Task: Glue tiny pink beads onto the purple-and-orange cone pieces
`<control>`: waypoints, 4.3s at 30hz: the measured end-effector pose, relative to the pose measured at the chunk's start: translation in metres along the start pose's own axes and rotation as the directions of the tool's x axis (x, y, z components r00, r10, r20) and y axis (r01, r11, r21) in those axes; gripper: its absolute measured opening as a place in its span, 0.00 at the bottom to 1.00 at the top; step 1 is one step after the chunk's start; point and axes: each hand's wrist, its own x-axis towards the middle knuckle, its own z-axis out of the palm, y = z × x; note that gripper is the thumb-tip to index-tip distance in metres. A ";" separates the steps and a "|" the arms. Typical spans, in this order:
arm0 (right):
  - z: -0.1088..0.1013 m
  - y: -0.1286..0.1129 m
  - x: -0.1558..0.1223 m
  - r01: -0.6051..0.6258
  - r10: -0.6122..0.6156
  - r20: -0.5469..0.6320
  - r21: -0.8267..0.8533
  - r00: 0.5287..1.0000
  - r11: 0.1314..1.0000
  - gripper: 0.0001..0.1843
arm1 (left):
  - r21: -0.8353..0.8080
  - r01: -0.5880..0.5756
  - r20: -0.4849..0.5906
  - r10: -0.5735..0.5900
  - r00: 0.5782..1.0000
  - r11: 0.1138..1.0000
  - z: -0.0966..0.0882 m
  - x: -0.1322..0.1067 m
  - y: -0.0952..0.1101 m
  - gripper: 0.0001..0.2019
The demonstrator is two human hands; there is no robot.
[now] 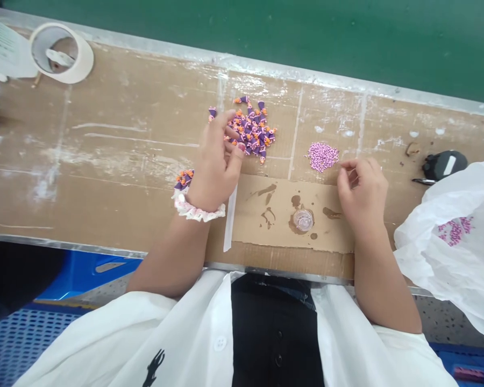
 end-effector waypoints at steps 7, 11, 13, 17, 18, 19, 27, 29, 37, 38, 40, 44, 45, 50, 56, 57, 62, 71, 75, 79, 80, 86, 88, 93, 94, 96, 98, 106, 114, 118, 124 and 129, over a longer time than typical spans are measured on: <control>0.009 0.007 0.000 0.053 -0.053 0.042 -0.007 0.998 0.999 0.11 | 0.016 0.019 0.088 -0.020 0.996 1.000 0.002 -0.008 0.019 0.16; 0.012 0.009 -0.001 0.087 -0.086 0.031 -0.024 0.996 0.996 0.10 | 0.024 -0.012 0.119 0.009 0.993 1.000 0.004 -0.010 0.020 0.16; 0.011 0.011 0.000 0.089 -0.088 0.031 -0.025 0.996 0.996 0.10 | 0.026 -0.015 0.121 0.012 0.993 1.000 0.004 -0.010 0.019 0.16; 0.009 0.015 0.000 0.049 -0.048 0.025 -0.040 0.999 0.998 0.07 | 0.025 -0.015 0.116 0.012 0.993 1.000 0.003 -0.009 0.020 0.15; 0.008 0.015 0.000 0.038 -0.037 0.023 -0.040 0.999 0.998 0.07 | 0.023 -0.014 0.115 0.011 0.993 1.000 0.003 -0.008 0.021 0.15; 0.009 0.015 0.000 0.029 -0.028 0.023 -0.034 0.999 0.999 0.06 | 0.021 -0.011 0.115 0.008 0.993 1.000 0.002 -0.008 0.022 0.15; 0.021 0.007 0.005 0.007 -0.006 0.040 -0.021 0.999 1.000 0.05 | -0.022 0.008 0.130 -0.005 0.992 1.000 0.004 -0.010 0.028 0.12; 0.025 0.008 0.006 0.021 -0.018 0.054 -0.052 0.998 0.998 0.05 | -0.054 0.004 0.137 0.004 0.991 0.999 0.005 -0.011 0.031 0.12; 0.013 -0.010 -0.006 0.009 -0.003 -0.027 0.234 1.000 0.972 0.03 | -0.426 0.220 0.322 -0.080 0.943 0.877 0.014 -0.023 0.056 0.08; 0.008 -0.017 -0.010 0.020 -0.017 -0.012 0.341 1.000 0.940 0.03 | -0.509 0.329 0.399 -0.121 0.909 0.796 0.016 -0.025 0.059 0.09; -0.001 -0.030 -0.017 0.053 -0.087 0.037 0.550 0.996 0.834 0.03 | -0.619 0.544 0.558 -0.171 0.812 0.567 0.020 -0.029 0.064 0.13; -0.010 -0.048 -0.026 0.072 -0.179 0.074 0.718 0.981 0.692 0.04 | -0.679 0.703 0.686 -0.161 0.710 0.211 0.028 -0.035 0.070 0.18; -0.010 -0.050 -0.027 0.086 -0.196 0.071 0.720 0.978 0.689 0.05 | -0.686 0.705 0.688 -0.157 0.709 0.180 0.029 -0.036 0.070 0.19; -0.009 -0.049 -0.027 0.237 -0.295 -0.008 0.619 0.955 0.749 0.08 | -0.691 0.708 0.689 -0.166 0.706 0.142 0.032 -0.038 0.070 0.18; -0.010 -0.045 -0.024 0.451 -0.443 -0.142 0.492 0.885 0.744 0.16 | -0.691 0.705 0.687 -0.155 0.710 0.159 0.027 -0.036 0.071 0.17; -0.011 -0.046 -0.024 0.464 -0.448 -0.154 0.477 0.880 0.746 0.17 | -0.694 0.700 0.684 -0.152 0.714 0.168 0.026 -0.035 0.072 0.17; -0.013 -0.051 -0.029 0.397 -0.380 -0.141 0.504 0.914 0.767 0.16 | -0.722 0.661 0.649 -0.130 0.749 0.206 0.022 -0.034 0.076 0.19; -0.016 -0.057 -0.039 0.268 -0.268 -0.099 0.633 0.958 0.726 0.14 | -0.776 0.541 0.554 -0.061 0.830 0.323 0.024 -0.041 0.077 0.15; -0.019 -0.058 -0.036 0.257 -0.279 -0.069 0.641 0.958 0.723 0.14 | -0.773 0.480 0.508 -0.050 0.860 0.416 0.026 -0.042 0.076 0.16; -0.021 -0.059 -0.033 0.294 -0.333 -0.052 0.609 0.942 0.736 0.14 | -0.756 0.410 0.459 -0.033 0.888 0.510 0.026 -0.042 0.075 0.15; -0.022 -0.059 -0.032 0.314 -0.355 -0.050 0.590 0.933 0.743 0.13 | -0.753 0.415 0.470 -0.023 0.882 0.511 0.025 -0.042 0.075 0.15; -0.024 -0.059 -0.025 0.428 -0.466 -0.057 0.508 0.883 0.748 0.14 | -0.715 0.338 0.443 0.023 0.896 0.612 0.024 -0.041 0.075 0.09; -0.024 -0.060 -0.025 0.411 -0.465 -0.037 0.537 0.884 0.737 0.14 | -0.697 0.294 0.417 0.036 0.908 0.654 0.023 -0.041 0.075 0.09; -0.024 -0.060 -0.028 0.277 -0.373 -0.005 0.679 0.928 0.680 0.16 | -0.708 0.288 0.412 0.046 0.910 0.645 0.023 -0.041 0.076 0.10; -0.023 -0.060 -0.030 0.256 -0.357 0.003 0.694 0.934 0.674 0.16 | -0.712 0.291 0.412 0.044 0.910 0.639 0.024 -0.042 0.076 0.10; -0.023 -0.060 -0.032 0.224 -0.338 0.019 0.714 0.941 0.664 0.17 | -0.713 0.277 0.397 0.045 0.917 0.644 0.025 -0.042 0.075 0.11; -0.022 -0.060 -0.033 0.205 -0.323 0.026 0.724 0.946 0.659 0.17 | -0.707 0.228 0.358 0.061 0.932 0.669 0.026 -0.043 0.075 0.10; -0.027 -0.064 -0.035 0.045 -0.207 0.117 0.765 0.971 0.642 0.15 | -0.622 0.059 0.258 0.133 0.957 0.781 0.024 -0.041 0.076 0.09; -0.045 -0.039 -0.022 0.079 -0.343 0.507 0.471 0.791 0.879 0.05 | -0.636 0.241 0.255 -0.096 0.962 0.733 0.024 -0.038 0.074 0.09; -0.047 -0.036 -0.018 0.173 -0.378 0.601 0.372 0.704 0.912 0.01 | -0.645 0.267 0.275 -0.109 0.955 0.716 0.025 -0.037 0.073 0.08; -0.046 -0.040 -0.019 0.201 -0.391 0.621 0.355 0.679 0.913 0.04 | -0.640 0.268 0.290 -0.096 0.952 0.720 0.025 -0.037 0.075 0.07; -0.045 -0.040 -0.021 0.206 -0.383 0.630 0.337 0.676 0.919 0.02 | -0.630 0.237 0.246 -0.099 0.964 0.739 0.023 -0.036 0.075 0.05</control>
